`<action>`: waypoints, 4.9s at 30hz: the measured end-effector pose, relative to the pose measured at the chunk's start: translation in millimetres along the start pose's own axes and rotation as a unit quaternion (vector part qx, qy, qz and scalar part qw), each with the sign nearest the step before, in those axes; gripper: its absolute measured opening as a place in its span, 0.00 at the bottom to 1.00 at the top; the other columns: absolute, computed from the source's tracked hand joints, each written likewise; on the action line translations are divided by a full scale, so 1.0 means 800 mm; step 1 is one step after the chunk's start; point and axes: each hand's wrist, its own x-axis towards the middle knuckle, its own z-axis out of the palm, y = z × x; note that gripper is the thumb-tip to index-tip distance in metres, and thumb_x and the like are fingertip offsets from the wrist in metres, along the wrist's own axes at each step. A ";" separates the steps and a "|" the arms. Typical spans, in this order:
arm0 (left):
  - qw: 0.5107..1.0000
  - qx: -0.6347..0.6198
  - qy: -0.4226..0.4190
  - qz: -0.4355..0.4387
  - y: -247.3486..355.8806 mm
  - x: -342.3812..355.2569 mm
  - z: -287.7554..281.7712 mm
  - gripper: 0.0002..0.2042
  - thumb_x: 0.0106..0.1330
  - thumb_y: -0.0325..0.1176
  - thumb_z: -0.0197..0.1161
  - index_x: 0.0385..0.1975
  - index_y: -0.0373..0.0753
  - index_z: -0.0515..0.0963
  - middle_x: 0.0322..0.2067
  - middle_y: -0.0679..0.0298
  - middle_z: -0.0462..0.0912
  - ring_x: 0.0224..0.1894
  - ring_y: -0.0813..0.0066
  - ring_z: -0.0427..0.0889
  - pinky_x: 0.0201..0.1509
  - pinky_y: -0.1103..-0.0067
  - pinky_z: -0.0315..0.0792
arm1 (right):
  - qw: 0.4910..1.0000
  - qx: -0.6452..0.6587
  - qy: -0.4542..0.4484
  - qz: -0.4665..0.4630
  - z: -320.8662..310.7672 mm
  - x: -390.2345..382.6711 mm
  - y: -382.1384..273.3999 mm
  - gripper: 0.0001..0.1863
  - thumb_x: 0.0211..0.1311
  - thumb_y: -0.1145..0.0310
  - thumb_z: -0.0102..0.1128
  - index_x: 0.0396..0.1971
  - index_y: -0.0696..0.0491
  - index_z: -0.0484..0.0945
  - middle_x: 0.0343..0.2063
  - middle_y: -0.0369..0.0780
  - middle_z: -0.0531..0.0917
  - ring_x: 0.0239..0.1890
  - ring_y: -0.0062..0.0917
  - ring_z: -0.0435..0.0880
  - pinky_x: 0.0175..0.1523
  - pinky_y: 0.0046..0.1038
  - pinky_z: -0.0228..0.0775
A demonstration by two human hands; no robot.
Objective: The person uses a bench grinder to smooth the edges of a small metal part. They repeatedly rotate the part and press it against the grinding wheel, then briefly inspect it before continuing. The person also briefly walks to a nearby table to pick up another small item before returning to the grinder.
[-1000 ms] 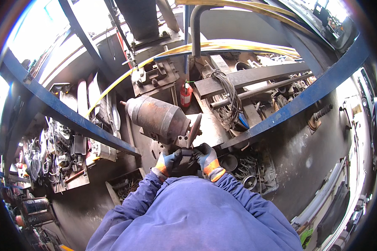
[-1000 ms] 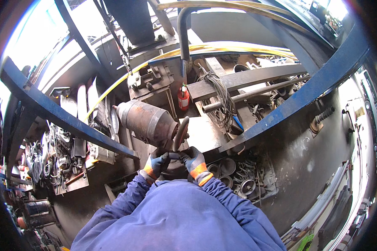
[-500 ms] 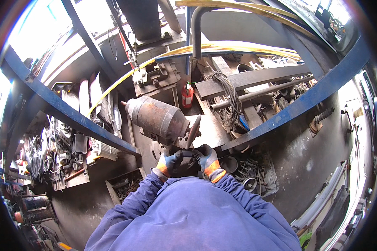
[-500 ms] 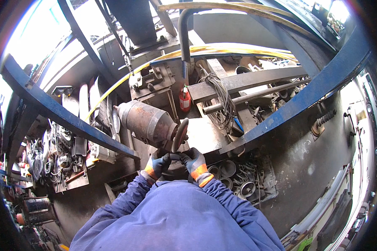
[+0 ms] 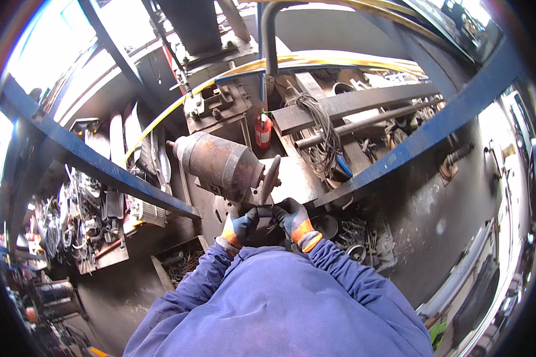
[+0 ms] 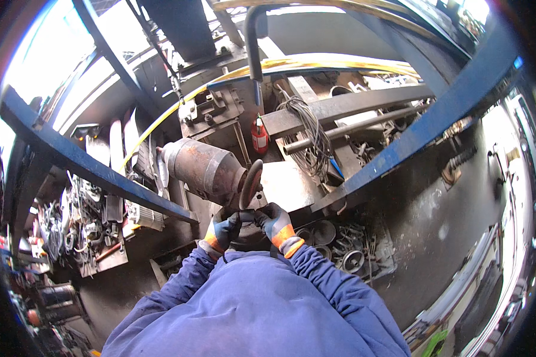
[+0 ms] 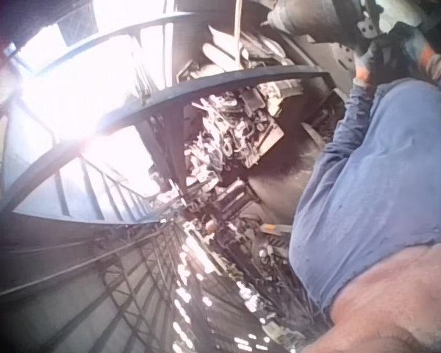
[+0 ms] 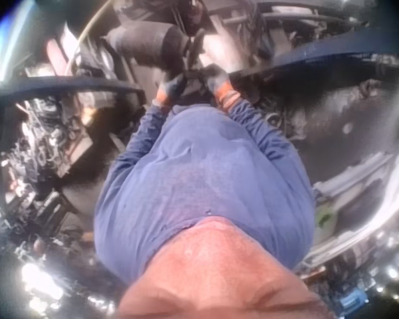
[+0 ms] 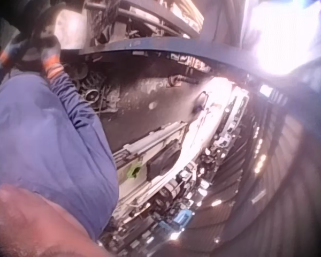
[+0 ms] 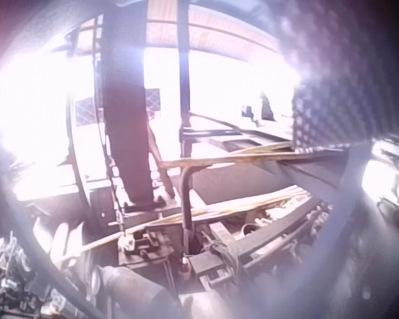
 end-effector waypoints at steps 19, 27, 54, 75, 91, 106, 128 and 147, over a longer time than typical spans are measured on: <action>0.928 0.199 -0.292 -0.115 -0.023 -0.162 0.051 0.09 0.67 0.34 0.60 0.40 0.36 0.72 0.26 0.67 0.77 0.23 0.82 0.75 0.25 0.84 0.70 | 0.892 0.306 0.329 -0.044 0.065 -0.305 0.100 0.08 0.65 0.70 0.59 0.41 0.55 0.78 0.36 0.33 0.81 0.40 0.16 0.76 0.49 0.22 0.70; 0.856 0.215 -0.433 -0.183 -0.084 -0.286 0.167 0.10 0.61 0.32 0.65 0.36 0.33 0.74 0.25 0.60 0.80 0.21 0.76 0.78 0.24 0.80 0.74 | 0.856 0.031 0.485 -0.175 0.040 -0.506 0.146 0.18 0.69 0.68 0.53 0.56 0.56 0.71 0.45 0.40 0.79 0.44 0.24 0.78 0.49 0.24 0.72; 0.501 0.735 -0.370 -0.268 -0.621 -0.348 0.306 0.15 0.60 0.38 0.65 0.41 0.34 0.80 0.30 0.59 0.84 0.31 0.72 0.82 0.37 0.73 0.77 | 0.534 0.406 0.738 -0.066 -0.211 -1.187 0.345 0.19 0.51 0.71 0.70 0.44 0.54 0.75 0.27 0.36 0.79 0.22 0.20 0.75 0.26 0.24 0.70; 0.727 0.417 -0.518 -0.169 -0.860 -0.341 1.000 0.16 0.72 0.43 0.48 0.43 0.39 0.79 0.37 0.64 0.83 0.38 0.66 0.81 0.41 0.68 0.77 | 0.516 0.045 0.855 -0.006 -0.842 -1.320 0.523 0.16 0.45 0.71 0.70 0.36 0.56 0.77 0.26 0.38 0.82 0.25 0.24 0.79 0.31 0.29 0.72; 0.489 0.422 -0.577 -0.500 -1.062 -0.722 1.323 0.13 0.70 0.27 0.51 0.53 0.35 0.71 0.33 0.63 0.78 0.22 0.84 0.69 0.25 0.86 0.63 | 0.377 0.054 0.845 0.376 -0.965 -1.599 0.700 0.13 0.54 0.62 0.62 0.38 0.51 0.81 0.26 0.45 0.83 0.28 0.38 0.82 0.37 0.36 0.74; 0.346 0.303 -0.887 -0.044 -1.074 -0.805 1.406 0.20 0.64 0.24 0.57 0.57 0.29 0.67 0.47 0.55 0.78 0.49 0.71 0.79 0.50 0.77 0.73 | 0.330 0.222 0.894 0.206 -1.085 -1.701 0.776 0.08 0.54 0.67 0.67 0.30 0.56 0.83 0.23 0.39 0.85 0.23 0.25 0.82 0.33 0.28 0.74; 0.421 0.252 -0.854 -0.174 -0.884 -0.777 1.486 0.13 0.67 0.27 0.55 0.50 0.31 0.71 0.34 0.61 0.79 0.33 0.70 0.79 0.38 0.78 0.74 | 0.599 0.108 0.792 -0.055 -1.049 -1.484 0.213 0.09 0.60 0.69 0.65 0.35 0.55 0.76 0.28 0.35 0.81 0.30 0.16 0.75 0.38 0.22 0.70; 0.471 0.273 -0.770 -0.333 -0.844 -0.734 1.491 0.07 0.63 0.32 0.57 0.37 0.37 0.76 0.24 0.70 0.74 0.18 0.87 0.68 0.19 0.87 0.59 | 0.609 0.386 0.679 -0.138 -1.042 -1.402 0.167 0.09 0.63 0.69 0.61 0.42 0.52 0.77 0.26 0.34 0.81 0.21 0.16 0.75 0.24 0.19 0.66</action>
